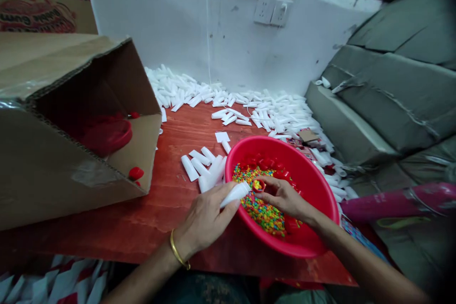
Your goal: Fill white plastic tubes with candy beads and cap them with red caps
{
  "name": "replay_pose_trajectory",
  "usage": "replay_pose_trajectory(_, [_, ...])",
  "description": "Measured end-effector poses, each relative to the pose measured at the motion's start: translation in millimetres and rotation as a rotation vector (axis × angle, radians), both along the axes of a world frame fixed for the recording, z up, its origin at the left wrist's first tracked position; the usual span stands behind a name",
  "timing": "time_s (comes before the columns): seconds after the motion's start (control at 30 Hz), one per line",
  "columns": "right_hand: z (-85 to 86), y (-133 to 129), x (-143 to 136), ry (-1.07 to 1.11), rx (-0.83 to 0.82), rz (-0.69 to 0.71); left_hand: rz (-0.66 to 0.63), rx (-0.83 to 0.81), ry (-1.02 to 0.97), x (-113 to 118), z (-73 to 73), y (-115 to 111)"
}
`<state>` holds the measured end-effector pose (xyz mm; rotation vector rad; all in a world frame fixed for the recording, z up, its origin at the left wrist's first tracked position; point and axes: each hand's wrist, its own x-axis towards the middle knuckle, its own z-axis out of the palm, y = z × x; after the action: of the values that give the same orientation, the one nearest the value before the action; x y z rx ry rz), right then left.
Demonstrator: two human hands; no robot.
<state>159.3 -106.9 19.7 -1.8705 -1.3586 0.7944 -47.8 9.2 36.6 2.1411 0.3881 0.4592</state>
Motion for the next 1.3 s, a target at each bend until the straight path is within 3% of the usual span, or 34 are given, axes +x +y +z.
replay_pose_trajectory(0.1, [-2.4, 2.1, 7.0, -0.344, -0.017, 0.085, 0.002, 0.000, -0.011, 5.6, 2.2, 2.0])
replay_pose_trajectory(0.23, [-11.3, 10.1, 10.3, -0.876, -0.301, 0.333, 0.003, -0.077, 0.015, 7.1, -1.4, 4.6])
replay_pose_trajectory(0.33, [-22.0, 19.5, 0.5, -0.994, -0.383, 0.467, -0.002, -0.098, 0.029, 6.4, -4.9, 3.7])
replay_pose_trajectory(0.47, [-27.3, 25.9, -12.1, -0.932, -0.360, 0.538, 0.006, -0.100, 0.053, 4.7, -6.4, 3.4])
replay_pose_trajectory(0.53, [-24.2, 24.0, -10.7, -0.785, -0.356, 0.502, 0.024, -0.105, 0.074, 3.7, -6.6, 5.4])
replay_pose_trajectory(0.73, [-11.3, 6.6, 5.3, 0.218, -0.173, 0.191, -0.003, -0.096, 0.064, 8.5, -4.8, 7.7])
replay_pose_trajectory(0.83, [-3.4, -0.9, 4.2, 0.432, -0.029, 0.118, -0.044, -0.052, 0.068, 16.6, 0.7, 3.2])
replay_pose_trajectory(0.93, [5.3, -5.7, -1.1, 0.295, 0.050, 0.053, -0.083, 0.001, 0.092, 24.7, 8.1, -1.6])
replay_pose_trajectory(1.13, [14.7, -12.7, -4.3, -0.301, 0.158, 0.013, -0.111, 0.123, 0.161, 31.3, 16.3, -4.8])
replay_pose_trajectory(1.3, [16.1, -18.7, -0.9, -0.405, 0.299, 0.112, -0.141, 0.108, 0.182, 30.0, 18.7, -0.9])
